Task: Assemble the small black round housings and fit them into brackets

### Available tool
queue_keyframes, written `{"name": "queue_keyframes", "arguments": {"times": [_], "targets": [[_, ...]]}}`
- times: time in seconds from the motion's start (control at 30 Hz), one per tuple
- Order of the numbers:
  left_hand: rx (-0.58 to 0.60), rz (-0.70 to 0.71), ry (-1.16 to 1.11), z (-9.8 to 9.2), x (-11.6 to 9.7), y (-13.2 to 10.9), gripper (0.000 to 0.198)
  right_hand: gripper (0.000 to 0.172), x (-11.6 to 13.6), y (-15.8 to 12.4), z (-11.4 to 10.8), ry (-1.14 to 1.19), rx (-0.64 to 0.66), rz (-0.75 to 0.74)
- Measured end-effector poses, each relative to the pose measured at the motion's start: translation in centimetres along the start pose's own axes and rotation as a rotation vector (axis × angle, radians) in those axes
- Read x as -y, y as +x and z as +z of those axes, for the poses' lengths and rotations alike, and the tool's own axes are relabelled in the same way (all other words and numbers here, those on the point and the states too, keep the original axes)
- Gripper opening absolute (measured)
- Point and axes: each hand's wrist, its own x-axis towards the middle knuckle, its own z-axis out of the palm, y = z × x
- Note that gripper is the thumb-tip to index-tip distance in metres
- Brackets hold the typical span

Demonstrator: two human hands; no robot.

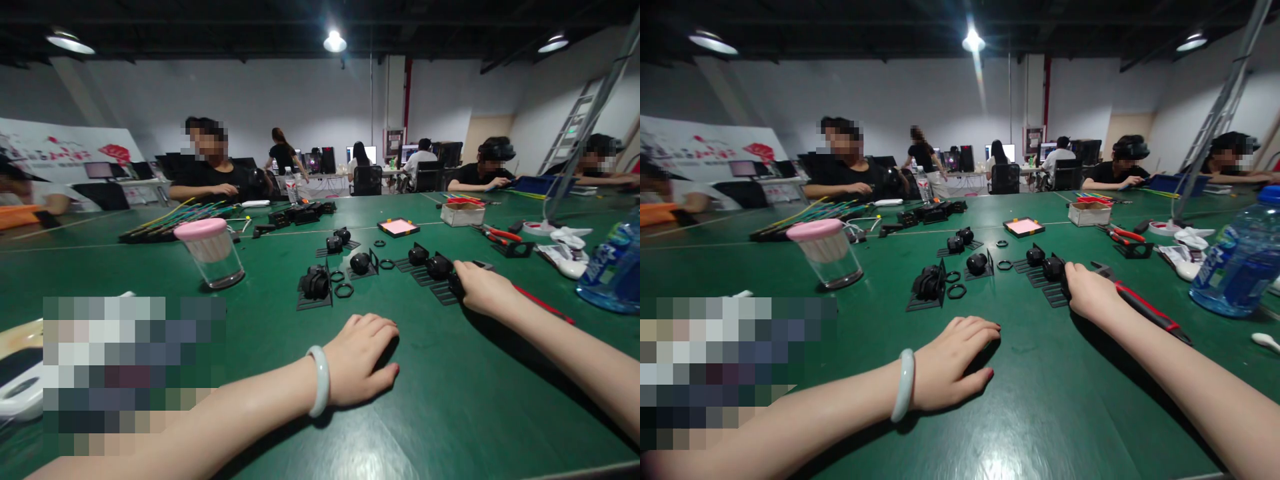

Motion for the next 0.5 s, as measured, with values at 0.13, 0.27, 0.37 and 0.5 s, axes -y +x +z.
{"name": "queue_keyframes", "arguments": {"times": [0.13,0.27,0.37,0.5], "targets": [[0.002,0.01,0.035,-0.1,-0.1,0.0,0.035,0.045,0.8,-0.4,0.2,-0.042,-0.054,0.024],[-0.005,-0.008,0.07,-0.3,0.0,0.1,0.034,0.06,1.4,-1.0,0.4,-0.098,-0.159,0.015],[-0.042,-0.029,0.079,-0.1,0.6,0.2,0.034,0.062,1.7,-1.1,0.3,-0.122,-0.283,-0.029],[-0.114,-0.099,0.06,0.5,2.3,0.6,0.04,0.058,2.7,-1.0,0.2,-0.044,-0.423,-0.155]]}}
